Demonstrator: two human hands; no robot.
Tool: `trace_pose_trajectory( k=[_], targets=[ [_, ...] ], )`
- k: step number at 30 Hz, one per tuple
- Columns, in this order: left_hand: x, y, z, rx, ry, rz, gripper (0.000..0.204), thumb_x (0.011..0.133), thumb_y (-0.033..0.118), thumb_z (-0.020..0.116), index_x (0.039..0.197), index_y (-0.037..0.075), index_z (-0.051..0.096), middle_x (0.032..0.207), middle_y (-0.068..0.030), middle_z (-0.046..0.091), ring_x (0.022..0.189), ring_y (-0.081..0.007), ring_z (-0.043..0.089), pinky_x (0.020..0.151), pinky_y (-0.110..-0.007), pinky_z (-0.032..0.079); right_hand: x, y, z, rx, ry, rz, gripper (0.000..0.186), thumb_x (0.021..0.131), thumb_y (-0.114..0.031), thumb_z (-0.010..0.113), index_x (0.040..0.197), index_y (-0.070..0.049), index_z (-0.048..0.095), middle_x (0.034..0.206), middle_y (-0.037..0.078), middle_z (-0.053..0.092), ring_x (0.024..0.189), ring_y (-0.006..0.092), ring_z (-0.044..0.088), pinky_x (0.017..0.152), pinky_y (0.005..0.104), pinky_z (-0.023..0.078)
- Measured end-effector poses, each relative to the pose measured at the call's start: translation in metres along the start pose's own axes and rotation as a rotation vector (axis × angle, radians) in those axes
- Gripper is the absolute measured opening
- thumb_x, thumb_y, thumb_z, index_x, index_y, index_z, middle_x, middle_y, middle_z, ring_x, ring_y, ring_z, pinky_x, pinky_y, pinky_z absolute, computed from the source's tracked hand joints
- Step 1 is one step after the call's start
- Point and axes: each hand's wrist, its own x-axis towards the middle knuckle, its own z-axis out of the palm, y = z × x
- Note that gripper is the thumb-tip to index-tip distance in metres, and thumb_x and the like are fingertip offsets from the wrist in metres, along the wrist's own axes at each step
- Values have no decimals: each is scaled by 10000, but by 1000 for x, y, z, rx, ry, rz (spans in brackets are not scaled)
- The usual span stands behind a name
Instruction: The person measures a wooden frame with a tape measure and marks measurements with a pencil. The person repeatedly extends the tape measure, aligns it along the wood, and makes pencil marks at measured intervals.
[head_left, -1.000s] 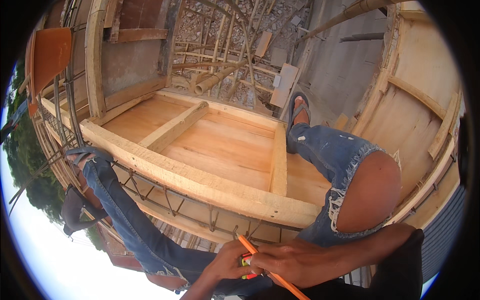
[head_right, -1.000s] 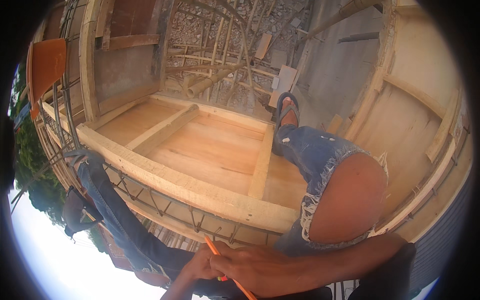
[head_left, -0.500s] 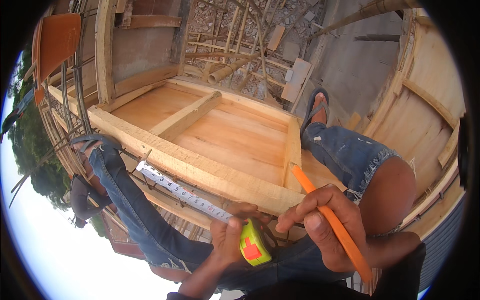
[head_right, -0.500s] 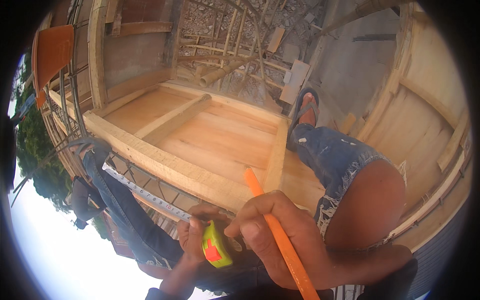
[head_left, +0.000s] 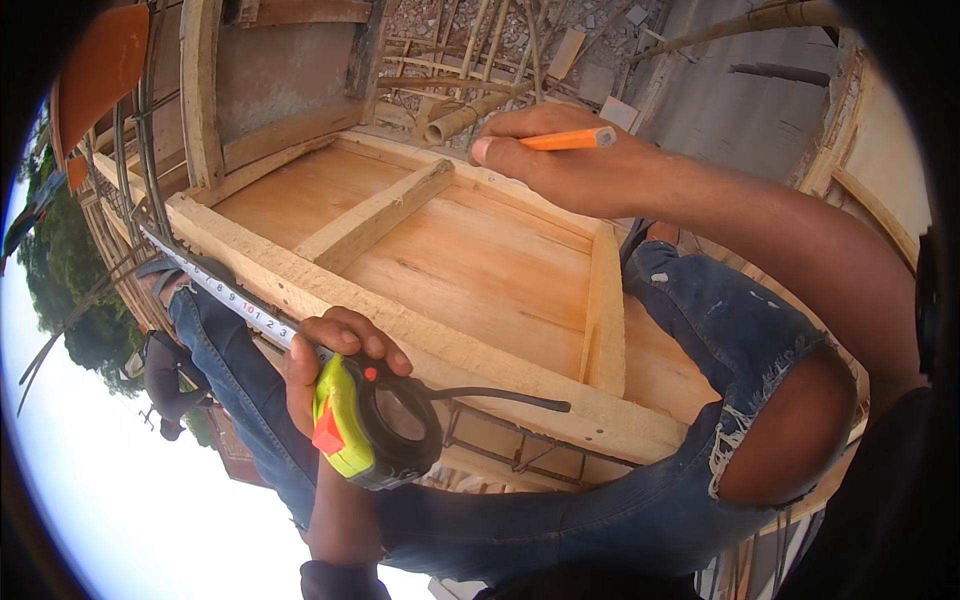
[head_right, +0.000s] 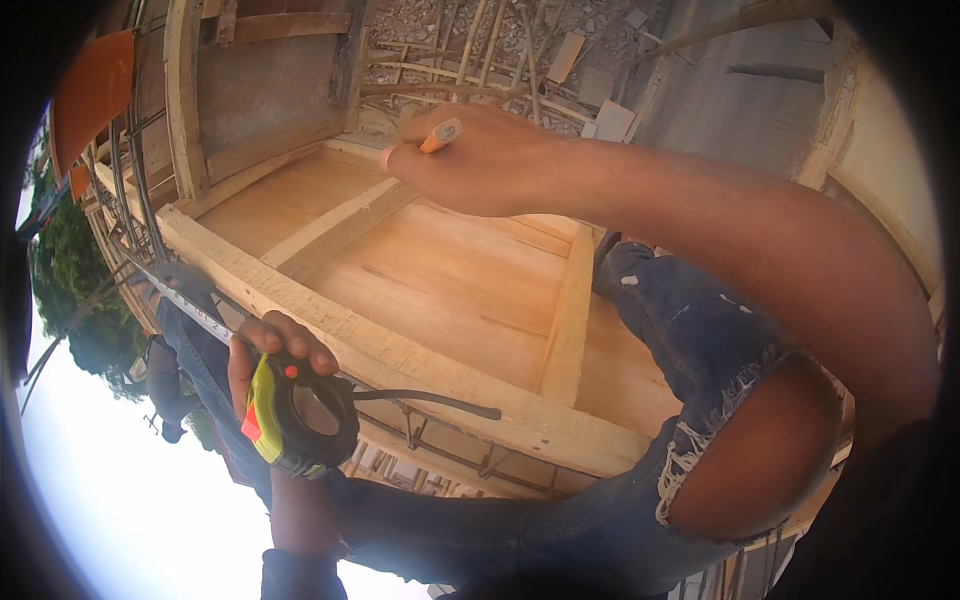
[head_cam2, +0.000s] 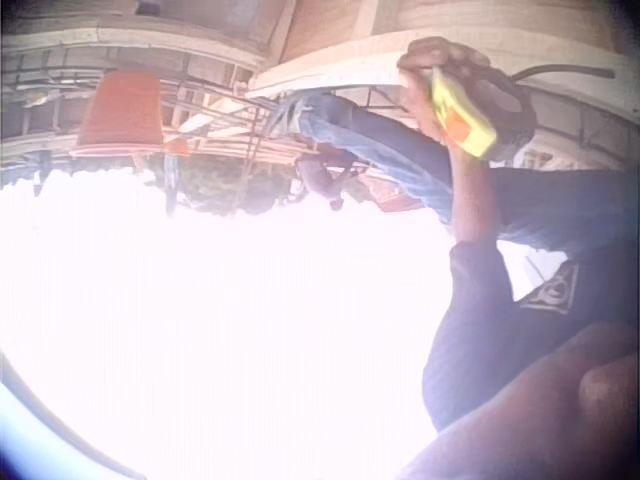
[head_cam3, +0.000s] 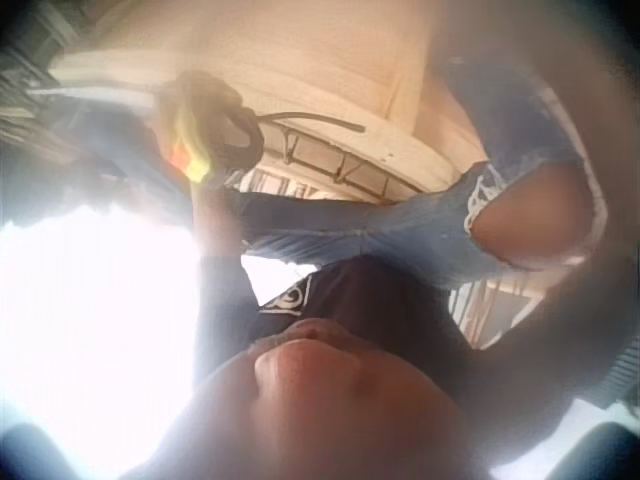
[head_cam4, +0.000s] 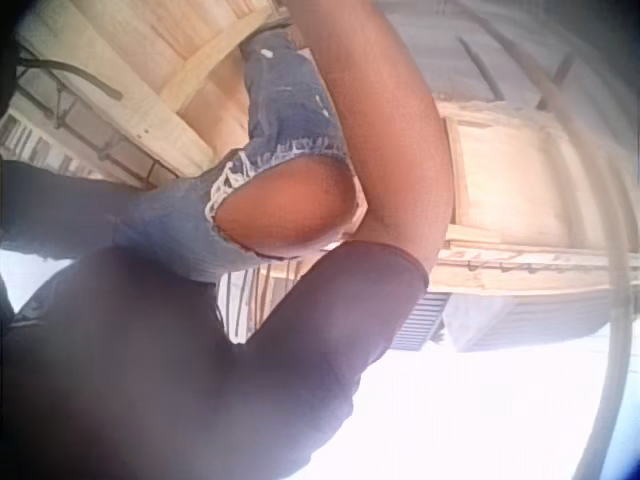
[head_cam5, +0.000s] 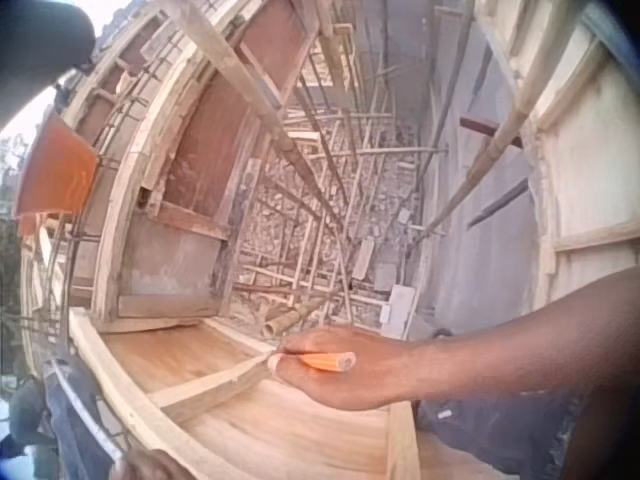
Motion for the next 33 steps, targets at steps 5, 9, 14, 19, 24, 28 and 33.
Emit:
trace_pose_trajectory(
  k=[5, 9, 14, 19, 24, 28, 33],
  targets=[
    [34, 46, -79, 300, 254, -54, 329, 1032, 287, 343, 893, 43, 515, 774, -97, 513, 626, -231, 582, 502, -290, 519, 98, 33, 52, 127, -184, 46, 281, 916, -281, 511, 1012, -41, 622, 818, 61, 651, 719, 155, 614, 649, 309, 504],
    [33, 48, -95, 422, 378, -92, 324, 1034, 268, 330, 861, 54, 502, 743, -84, 504, 553, -218, 555, 479, -284, 496, 146, 19, 110, 453, -331, 10, 318, 912, -311, 553, 1000, -15, 631, 782, 69, 657, 666, 146, 612, 623, 303, 515],
    [39, 46, -98, 337, 273, -117, 323, 1034, 273, 318, 853, 74, 496, 717, -44, 484, 529, -172, 504, 473, -277, 482, 157, 24, 174, 1015, -245, -12, 293, 914, -285, 595, 966, 0, 635, 775, 69, 644, 658, 131, 608, 591, 281, 526],
    [42, 53, -114, 216, 13, -171, 260, 1010, 261, 383, 945, 57, 530, 808, -71, 521, 646, -190, 587, 583, -320, 528, 120, 31, 194, 1259, -249, 34, 255, 899, -230, 638, 948, 19, 624, 770, 83, 633, 657, 121, 609, 596, 264, 532],
    [48, 58, -115, 162, -117, -270, 257, 919, 185, 591, 1091, 6, 525, 896, -95, 541, 755, -181, 620, 690, -340, 541, 101, 15, 205, 1297, -138, -82, 181, 866, -163, 663, 927, 4, 629, 813, 75, 647, 691, 117, 615, 638, 257, 523],
    [49, 62, -117, 153, -159, -304, 339, 859, 168, 676, 1113, 3, 524, 914, -97, 540, 839, -193, 627, 754, -348, 537, 95, 4, 204, 1242, -103, -85, 141, 858, -129, 649, 919, -6, 616, 839, 59, 652, 754, 94, 609, 684, 258, 505],
    [44, 58, -128, 242, -101, -155, 276, 1010, 264, 365, 984, 37, 520, 808, -108, 549, 660, -236, 618, 611, -391, 555, 85, 12, 212, 1365, -29, -7, 217, 861, -203, 593, 939, -3, 621, 831, 114, 658, 741, 184, 634, 681, 340, 505]
  ],
)
